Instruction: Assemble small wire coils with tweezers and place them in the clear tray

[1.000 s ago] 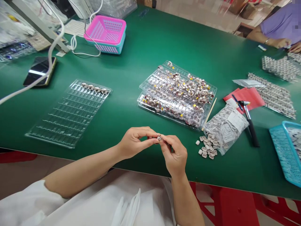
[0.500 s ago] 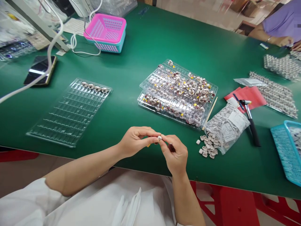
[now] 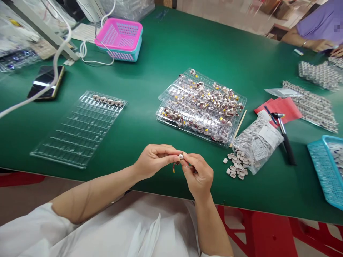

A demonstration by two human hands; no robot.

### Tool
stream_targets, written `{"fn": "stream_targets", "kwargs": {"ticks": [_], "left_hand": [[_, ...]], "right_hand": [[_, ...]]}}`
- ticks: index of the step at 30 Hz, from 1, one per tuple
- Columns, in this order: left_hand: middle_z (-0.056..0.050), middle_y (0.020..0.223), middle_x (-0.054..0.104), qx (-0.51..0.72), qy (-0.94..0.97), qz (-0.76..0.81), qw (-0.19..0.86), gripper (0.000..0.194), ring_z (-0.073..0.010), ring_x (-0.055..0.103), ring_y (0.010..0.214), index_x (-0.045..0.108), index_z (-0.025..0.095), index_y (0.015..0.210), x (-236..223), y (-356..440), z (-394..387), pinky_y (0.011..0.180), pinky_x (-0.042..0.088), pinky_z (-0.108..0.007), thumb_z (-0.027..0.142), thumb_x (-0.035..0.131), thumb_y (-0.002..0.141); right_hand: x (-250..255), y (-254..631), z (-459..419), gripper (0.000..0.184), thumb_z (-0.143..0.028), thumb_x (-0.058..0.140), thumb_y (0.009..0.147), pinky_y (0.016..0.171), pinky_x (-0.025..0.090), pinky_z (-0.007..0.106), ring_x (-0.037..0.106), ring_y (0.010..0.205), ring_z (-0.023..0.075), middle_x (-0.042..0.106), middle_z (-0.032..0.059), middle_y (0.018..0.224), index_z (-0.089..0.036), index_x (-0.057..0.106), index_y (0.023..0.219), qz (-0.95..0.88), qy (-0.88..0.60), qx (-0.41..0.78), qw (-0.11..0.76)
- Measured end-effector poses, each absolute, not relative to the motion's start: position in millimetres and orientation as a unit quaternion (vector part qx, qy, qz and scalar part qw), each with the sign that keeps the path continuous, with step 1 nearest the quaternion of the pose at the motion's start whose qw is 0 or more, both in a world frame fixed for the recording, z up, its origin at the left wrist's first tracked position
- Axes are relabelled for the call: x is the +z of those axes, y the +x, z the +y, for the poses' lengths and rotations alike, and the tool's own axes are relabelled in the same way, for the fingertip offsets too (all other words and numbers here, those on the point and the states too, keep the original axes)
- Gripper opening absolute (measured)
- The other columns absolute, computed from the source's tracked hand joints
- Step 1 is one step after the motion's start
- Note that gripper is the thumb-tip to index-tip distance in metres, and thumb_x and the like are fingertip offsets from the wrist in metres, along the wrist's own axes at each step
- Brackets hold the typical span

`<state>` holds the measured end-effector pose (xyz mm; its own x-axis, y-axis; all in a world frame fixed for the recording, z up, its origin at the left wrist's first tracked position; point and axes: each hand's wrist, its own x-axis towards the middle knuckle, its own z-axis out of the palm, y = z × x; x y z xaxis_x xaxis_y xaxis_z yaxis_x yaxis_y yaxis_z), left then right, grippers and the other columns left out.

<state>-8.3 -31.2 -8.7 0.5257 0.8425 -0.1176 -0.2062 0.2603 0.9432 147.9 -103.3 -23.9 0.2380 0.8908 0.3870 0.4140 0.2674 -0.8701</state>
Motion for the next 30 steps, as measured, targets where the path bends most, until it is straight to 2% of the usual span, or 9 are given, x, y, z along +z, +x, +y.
{"fn": "stream_targets", "kwargs": {"ticks": [3,8,16,22,30], "left_hand": [[-0.008,0.079,0.072,0.372,0.525,0.317,0.696,0.018,-0.0158,0.067,0.065,0.078,0.012,0.091,-8,-8,-32,0.065,0.056,-0.029,0.022,0.074,0.078],[-0.008,0.076,0.073,0.373,0.6,0.341,0.62,0.017,-0.0144,0.065,0.063,0.078,0.012,0.091,-1,-9,-34,0.062,0.053,-0.026,0.022,0.069,0.08],[-0.004,0.069,0.072,0.42,0.673,0.356,0.494,0.013,-0.0121,0.061,0.06,0.076,0.016,0.086,1,-7,-36,0.063,0.052,-0.024,0.02,0.066,0.079],[-0.005,0.071,0.072,0.425,0.676,0.351,0.49,0.014,-0.012,0.061,0.06,0.076,0.014,0.088,0,-8,-36,0.062,0.052,-0.023,0.019,0.065,0.08],[-0.007,0.072,0.072,0.426,0.663,0.344,0.51,0.016,-0.012,0.062,0.061,0.076,0.013,0.09,-1,-9,-37,0.062,0.052,-0.022,0.02,0.065,0.081]], "right_hand": [[-24,148,-103,0.023,-0.01,0.069,0.082,0.057,0.053,0.028,0.065,0.074,0.0164,0.07,0.0032,0.088,-0.026,0.073,0.098,-0.547,-0.56,0.265,0.564],[-26,149,-102,0.017,-0.017,0.07,0.082,0.06,0.053,0.029,0.064,0.076,0.0171,0.071,0.0033,0.087,-0.026,0.075,0.095,-0.502,-0.56,0.324,0.574],[-30,149,-102,0.019,-0.017,0.071,0.081,0.065,0.055,0.031,0.066,0.079,0.0182,0.073,0.0032,0.089,-0.028,0.076,0.096,-0.482,-0.567,0.346,0.571],[-33,148,-101,0.022,-0.014,0.072,0.08,0.066,0.055,0.031,0.066,0.08,0.0181,0.073,0.0032,0.088,-0.028,0.076,0.096,-0.474,-0.556,0.344,0.59],[-34,148,-101,0.015,-0.018,0.074,0.078,0.063,0.056,0.033,0.067,0.078,0.0196,0.074,0.0045,0.086,-0.025,0.077,0.091,-0.482,-0.568,0.31,0.591]]}}
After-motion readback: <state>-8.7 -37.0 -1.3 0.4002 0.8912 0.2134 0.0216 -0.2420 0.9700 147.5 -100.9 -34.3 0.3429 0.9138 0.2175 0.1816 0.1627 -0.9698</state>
